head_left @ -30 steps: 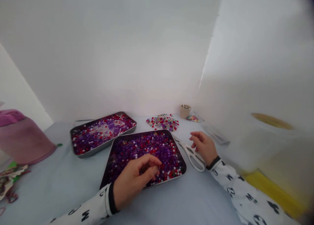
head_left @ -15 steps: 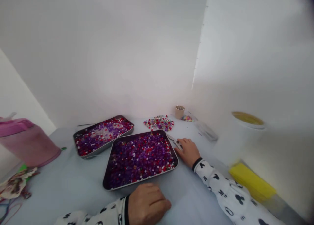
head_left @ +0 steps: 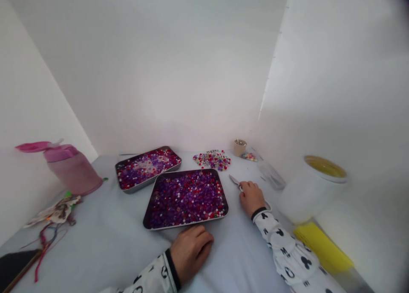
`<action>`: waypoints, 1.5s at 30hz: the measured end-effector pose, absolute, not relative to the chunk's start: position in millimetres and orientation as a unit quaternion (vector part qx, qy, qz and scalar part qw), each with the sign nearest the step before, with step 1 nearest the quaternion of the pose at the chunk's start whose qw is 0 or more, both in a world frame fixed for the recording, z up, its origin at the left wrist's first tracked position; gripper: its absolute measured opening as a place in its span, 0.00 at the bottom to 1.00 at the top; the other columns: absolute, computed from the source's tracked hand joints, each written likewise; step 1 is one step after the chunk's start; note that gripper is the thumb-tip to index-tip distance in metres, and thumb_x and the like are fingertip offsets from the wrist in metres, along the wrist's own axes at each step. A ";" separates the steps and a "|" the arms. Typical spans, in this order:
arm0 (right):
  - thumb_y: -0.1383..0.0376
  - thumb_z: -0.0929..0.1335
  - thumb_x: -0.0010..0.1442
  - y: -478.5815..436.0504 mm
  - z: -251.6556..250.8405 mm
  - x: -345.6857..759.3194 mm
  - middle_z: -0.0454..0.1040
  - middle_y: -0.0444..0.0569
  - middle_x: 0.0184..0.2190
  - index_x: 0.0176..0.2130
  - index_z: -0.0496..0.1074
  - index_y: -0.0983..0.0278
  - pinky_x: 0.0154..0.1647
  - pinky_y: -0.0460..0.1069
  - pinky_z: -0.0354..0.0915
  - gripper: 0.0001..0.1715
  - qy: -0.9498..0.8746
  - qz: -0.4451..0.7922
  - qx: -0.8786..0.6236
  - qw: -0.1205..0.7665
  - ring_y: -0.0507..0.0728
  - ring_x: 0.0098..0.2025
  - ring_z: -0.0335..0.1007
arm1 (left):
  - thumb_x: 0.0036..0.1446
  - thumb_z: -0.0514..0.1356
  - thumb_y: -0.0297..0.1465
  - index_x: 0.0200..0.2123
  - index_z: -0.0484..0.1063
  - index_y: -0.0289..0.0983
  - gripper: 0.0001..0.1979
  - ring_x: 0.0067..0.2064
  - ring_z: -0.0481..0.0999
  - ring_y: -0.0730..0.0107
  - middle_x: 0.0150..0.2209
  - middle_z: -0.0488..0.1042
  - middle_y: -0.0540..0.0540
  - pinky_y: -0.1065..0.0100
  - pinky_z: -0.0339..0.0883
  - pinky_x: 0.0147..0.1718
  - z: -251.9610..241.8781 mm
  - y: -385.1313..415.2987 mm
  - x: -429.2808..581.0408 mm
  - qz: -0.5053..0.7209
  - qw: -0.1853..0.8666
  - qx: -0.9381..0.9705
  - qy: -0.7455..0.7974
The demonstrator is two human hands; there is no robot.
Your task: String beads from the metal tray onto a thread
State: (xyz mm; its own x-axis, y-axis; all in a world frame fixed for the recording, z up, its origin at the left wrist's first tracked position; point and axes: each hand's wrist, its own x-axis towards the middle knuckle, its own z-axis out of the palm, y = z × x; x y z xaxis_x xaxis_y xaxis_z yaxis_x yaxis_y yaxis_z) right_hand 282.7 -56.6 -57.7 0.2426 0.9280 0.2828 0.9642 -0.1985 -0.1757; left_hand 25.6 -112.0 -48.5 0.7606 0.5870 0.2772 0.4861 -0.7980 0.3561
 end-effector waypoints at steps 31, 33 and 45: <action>0.67 0.61 0.59 -85.2 -29.8 178.0 0.72 0.51 0.38 0.40 0.71 0.63 0.47 0.54 0.59 0.12 -0.742 -0.086 -0.520 0.414 0.57 0.43 0.65 | 0.55 0.54 0.34 0.30 0.69 0.39 0.06 0.32 0.70 0.70 0.28 0.72 0.50 0.67 0.58 0.31 -54.8 -125.9 28.9 0.170 0.150 0.965 0.135; 0.66 0.61 0.59 -79.0 -27.1 170.7 0.72 0.52 0.40 0.42 0.71 0.64 0.48 0.54 0.59 0.13 -0.755 -0.070 -0.529 0.380 0.57 0.44 0.65 | 0.55 0.54 0.34 0.30 0.69 0.39 0.06 0.32 0.70 0.70 0.28 0.72 0.51 0.67 0.58 0.31 -55.1 -125.7 28.7 0.171 0.159 0.963 0.135; 0.51 0.59 0.59 -54.6 -30.9 141.8 0.52 0.59 0.61 0.61 0.53 0.67 0.56 0.61 0.51 0.36 -0.753 0.049 -0.647 0.111 0.67 0.62 0.44 | 0.54 0.55 0.33 0.28 0.69 0.38 0.06 0.32 0.71 0.70 0.28 0.73 0.50 0.69 0.60 0.31 -52.2 -124.1 27.1 0.164 0.177 0.959 0.146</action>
